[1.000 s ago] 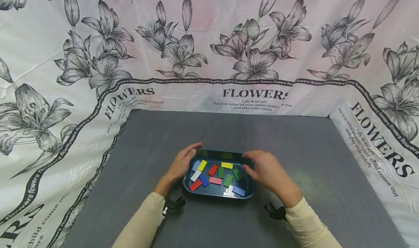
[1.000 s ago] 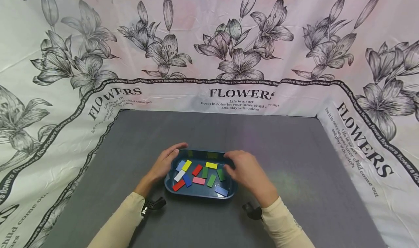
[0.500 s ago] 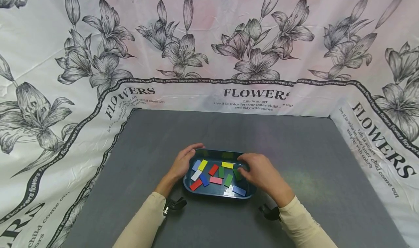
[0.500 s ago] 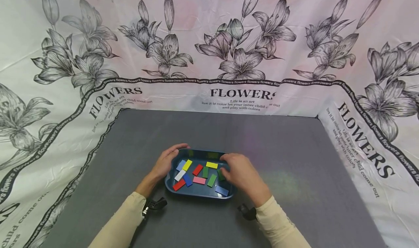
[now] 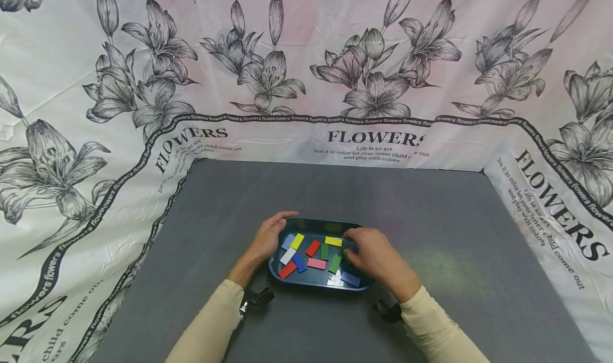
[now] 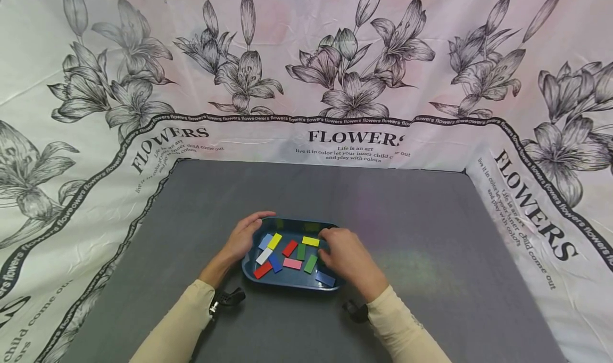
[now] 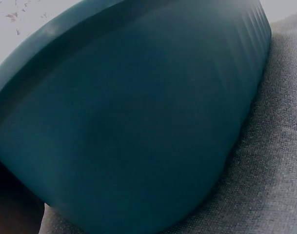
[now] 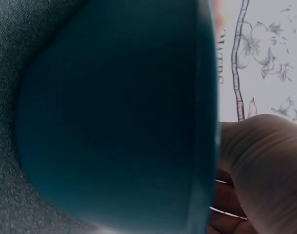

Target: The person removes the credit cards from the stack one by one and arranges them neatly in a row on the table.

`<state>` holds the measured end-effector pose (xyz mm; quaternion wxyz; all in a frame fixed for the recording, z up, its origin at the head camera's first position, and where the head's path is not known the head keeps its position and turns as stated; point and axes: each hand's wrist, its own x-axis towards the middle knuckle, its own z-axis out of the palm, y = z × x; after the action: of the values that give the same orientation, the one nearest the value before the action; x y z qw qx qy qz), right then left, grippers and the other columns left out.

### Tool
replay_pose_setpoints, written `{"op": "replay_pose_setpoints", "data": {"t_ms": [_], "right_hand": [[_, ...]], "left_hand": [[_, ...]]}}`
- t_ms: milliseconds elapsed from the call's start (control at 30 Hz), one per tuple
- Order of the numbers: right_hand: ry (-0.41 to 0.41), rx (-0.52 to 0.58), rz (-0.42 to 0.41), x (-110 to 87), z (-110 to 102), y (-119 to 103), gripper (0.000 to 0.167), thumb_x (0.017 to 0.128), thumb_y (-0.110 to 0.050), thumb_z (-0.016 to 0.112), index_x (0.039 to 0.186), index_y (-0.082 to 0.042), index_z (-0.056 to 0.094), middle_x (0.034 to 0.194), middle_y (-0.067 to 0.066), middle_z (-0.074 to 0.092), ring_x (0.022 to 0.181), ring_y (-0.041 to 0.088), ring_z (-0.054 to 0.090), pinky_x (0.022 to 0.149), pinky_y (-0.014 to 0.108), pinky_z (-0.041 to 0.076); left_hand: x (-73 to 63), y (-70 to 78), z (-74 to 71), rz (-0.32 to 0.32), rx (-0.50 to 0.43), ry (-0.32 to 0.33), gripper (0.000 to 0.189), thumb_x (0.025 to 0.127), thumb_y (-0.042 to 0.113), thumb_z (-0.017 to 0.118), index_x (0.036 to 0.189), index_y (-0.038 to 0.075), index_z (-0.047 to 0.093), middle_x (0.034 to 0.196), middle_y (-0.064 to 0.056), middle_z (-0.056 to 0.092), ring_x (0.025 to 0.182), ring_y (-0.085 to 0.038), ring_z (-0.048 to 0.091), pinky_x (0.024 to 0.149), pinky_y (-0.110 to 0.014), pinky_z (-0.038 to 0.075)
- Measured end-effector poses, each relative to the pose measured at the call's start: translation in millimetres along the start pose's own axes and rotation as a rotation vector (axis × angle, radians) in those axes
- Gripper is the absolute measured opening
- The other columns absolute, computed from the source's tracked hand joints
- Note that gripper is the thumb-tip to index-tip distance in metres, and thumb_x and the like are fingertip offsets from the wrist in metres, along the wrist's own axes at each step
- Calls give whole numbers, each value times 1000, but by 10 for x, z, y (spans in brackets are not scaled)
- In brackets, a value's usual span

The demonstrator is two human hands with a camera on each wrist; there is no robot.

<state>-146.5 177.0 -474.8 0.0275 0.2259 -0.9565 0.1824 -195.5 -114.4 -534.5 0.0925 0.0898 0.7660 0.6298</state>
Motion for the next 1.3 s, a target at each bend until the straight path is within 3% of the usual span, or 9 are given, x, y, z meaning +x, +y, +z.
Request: {"op": "replay_pose_setpoints", "data": {"t_ms": [300, 567, 833, 1067, 1300], "right_hand": [[-42, -17, 60, 28, 54, -46, 30, 93, -13, 86, 119, -1, 79, 112, 14, 81, 94, 26, 75, 91, 50, 65], [-2, -74, 54, 80, 109, -62, 21, 91, -12, 87, 107, -1, 79, 98, 12, 81, 83, 26, 74, 82, 49, 65], [-22, -113, 99, 133, 152, -97, 13, 91, -13, 86, 96, -5, 78, 85, 7, 76, 74, 22, 69, 72, 47, 63], [-61, -129, 143, 159, 167, -122, 12, 92, -15, 85, 94, -5, 78, 81, 6, 73, 66, 18, 59, 65, 43, 61], [-71, -158, 153, 177, 196, -132, 12, 93, -15, 84, 95, -5, 78, 80, 7, 73, 65, 19, 58, 63, 43, 60]], "left_hand": [[-3, 20, 14, 14, 32, 12, 44, 118, 18, 36, 150, 10, 64, 147, -19, 67, 134, -40, 62, 123, -64, 42], [17, -4, 13, 6, 68, 11, 43, 118, 20, 36, 147, 12, 66, 145, -17, 68, 131, -39, 63, 120, -64, 44], [19, -11, 10, -5, 75, 8, 42, 118, 21, 36, 147, 13, 66, 145, -16, 68, 131, -38, 62, 120, -64, 45], [19, -11, 10, -3, 76, 7, 43, 118, 21, 36, 147, 13, 66, 144, -15, 68, 132, -38, 62, 121, -64, 43], [16, -5, 9, -1, 69, 0, 43, 118, 20, 36, 147, 12, 66, 145, -16, 67, 133, -39, 61, 122, -65, 42]]}}
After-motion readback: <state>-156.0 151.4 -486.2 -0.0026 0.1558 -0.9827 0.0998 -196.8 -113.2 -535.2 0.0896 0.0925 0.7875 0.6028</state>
